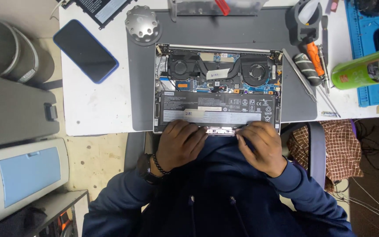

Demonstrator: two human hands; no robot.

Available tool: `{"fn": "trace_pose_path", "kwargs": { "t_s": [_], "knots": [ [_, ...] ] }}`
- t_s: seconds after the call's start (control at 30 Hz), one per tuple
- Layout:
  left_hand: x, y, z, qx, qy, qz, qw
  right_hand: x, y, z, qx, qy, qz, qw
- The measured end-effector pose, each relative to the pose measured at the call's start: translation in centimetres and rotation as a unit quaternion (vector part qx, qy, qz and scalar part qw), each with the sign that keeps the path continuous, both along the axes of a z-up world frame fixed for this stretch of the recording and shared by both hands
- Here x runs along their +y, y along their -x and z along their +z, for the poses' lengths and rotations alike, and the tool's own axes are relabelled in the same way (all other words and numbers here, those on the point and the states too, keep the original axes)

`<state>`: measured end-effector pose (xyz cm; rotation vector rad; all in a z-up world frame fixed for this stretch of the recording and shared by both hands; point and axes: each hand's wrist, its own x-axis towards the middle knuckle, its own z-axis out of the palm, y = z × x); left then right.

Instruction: Unscrewing internal components and reattaching the bottom cover of a laptop

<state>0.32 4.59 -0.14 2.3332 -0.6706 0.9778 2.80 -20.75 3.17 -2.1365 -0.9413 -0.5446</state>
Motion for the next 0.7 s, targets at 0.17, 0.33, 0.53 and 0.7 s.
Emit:
{"fn": "trace_pose_path", "kwargs": {
  "t_s": [0.17,0.33,0.53,0.7],
  "knots": [
    [-0.2,0.0,-0.8,-0.014,0.008,0.005,1.000,0.1,-0.2,0.3,0.001,0.028,0.017,0.999],
    [-0.1,0.2,-0.6,0.004,0.011,0.008,1.000,0.8,-0.4,1.0,-0.012,0.065,0.012,0.998],
    [0.3,0.1,0.3,0.022,0.034,0.005,0.999,3.1,-0.5,3.4,-0.025,0.076,0.031,0.996],
    [2.9,0.1,1.5,0.045,0.042,0.022,0.998,4.4,-0.8,3.6,-0.020,0.085,0.057,0.995]
  ]
}}
